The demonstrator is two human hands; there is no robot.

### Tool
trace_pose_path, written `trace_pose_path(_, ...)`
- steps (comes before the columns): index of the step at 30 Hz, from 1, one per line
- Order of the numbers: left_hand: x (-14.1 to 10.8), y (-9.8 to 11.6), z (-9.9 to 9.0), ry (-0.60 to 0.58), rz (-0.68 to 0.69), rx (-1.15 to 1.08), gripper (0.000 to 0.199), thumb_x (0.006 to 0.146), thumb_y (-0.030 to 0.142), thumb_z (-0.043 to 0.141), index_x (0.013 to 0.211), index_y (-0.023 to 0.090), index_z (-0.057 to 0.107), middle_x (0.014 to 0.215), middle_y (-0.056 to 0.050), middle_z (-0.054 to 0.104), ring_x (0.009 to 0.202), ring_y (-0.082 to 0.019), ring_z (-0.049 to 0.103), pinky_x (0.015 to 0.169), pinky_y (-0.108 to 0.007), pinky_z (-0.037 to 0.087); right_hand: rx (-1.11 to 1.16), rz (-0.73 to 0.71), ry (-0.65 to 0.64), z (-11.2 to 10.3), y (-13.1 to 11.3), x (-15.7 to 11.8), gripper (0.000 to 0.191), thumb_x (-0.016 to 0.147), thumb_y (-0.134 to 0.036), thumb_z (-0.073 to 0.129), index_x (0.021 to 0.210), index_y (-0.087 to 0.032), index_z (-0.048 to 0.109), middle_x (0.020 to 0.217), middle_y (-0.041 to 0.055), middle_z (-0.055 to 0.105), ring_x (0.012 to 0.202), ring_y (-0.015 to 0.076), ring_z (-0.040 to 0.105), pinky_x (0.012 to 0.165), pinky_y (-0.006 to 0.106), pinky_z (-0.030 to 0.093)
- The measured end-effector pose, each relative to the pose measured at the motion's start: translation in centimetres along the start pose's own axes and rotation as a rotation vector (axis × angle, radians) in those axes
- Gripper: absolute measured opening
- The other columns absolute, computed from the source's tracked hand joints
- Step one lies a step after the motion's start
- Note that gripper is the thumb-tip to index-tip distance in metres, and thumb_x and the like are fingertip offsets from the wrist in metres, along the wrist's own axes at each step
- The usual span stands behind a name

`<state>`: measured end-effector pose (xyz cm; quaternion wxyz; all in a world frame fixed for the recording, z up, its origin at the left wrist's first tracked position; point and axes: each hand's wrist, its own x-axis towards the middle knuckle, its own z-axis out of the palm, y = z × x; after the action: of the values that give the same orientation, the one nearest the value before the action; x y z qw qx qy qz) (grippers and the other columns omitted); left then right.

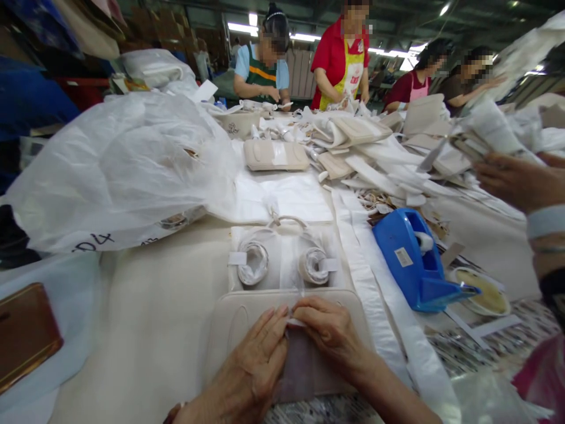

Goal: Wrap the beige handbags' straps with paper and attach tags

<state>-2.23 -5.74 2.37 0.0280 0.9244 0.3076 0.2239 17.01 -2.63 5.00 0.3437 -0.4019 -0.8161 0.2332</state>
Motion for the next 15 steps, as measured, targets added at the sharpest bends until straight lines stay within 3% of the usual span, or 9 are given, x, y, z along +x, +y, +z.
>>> trace_pose_path(4,-0.9,-0.1,0.2,-0.014,0.026,0.025,0.067,0.069,0.002,0.037,0.135,0.002,0.033,0.141,-0.021,0.038,0.137,-0.029,0.024,0.105,-0.045,0.041,-0.017,-0.013,0.047,0.1,0.1,0.1,0.033,0.096,-0.029,0.042,0.075,-0.016,0.063,0.075,0.0029,0.062,0.068,0.0117,0.057,0.061,0.019,0.043)
trace_pose_path(8,-2.1,0.1,0.4,0.078,0.072,-0.018,0.064,0.077,0.003,0.036,0.141,0.004,0.026,0.133,-0.019,0.048,0.136,-0.027,0.028,0.108,-0.044,0.037,-0.022,-0.014,0.063,0.3,0.4,0.0,0.031,0.096,-0.026,0.043,0.076,-0.016,0.064,0.077,0.0038,0.062,0.070,0.0126,0.057,0.062,0.020,0.042)
trace_pose_path(13,-2.3,0.4,-1.2,-0.064,-0.030,-0.154,0.050,0.089,0.011,0.033,0.139,0.015,0.031,0.135,-0.013,0.049,0.134,-0.021,0.032,0.106,-0.038,0.040,-0.015,-0.024,0.049,0.3,0.6,0.0,0.030,0.095,-0.025,0.043,0.074,-0.016,0.062,0.075,0.0028,0.060,0.068,0.0122,0.055,0.061,0.020,0.041)
trace_pose_path(15,-1.9,0.1,-1.7,-0.058,-0.009,-0.161,0.043,0.094,0.016,0.028,0.137,0.016,0.036,0.129,-0.013,0.054,0.131,-0.020,0.037,0.103,-0.036,0.043,-0.019,-0.025,0.041,0.2,0.4,0.0,0.031,0.096,-0.028,0.043,0.073,-0.016,0.061,0.075,0.0026,0.060,0.068,0.0122,0.055,0.061,0.020,0.040)
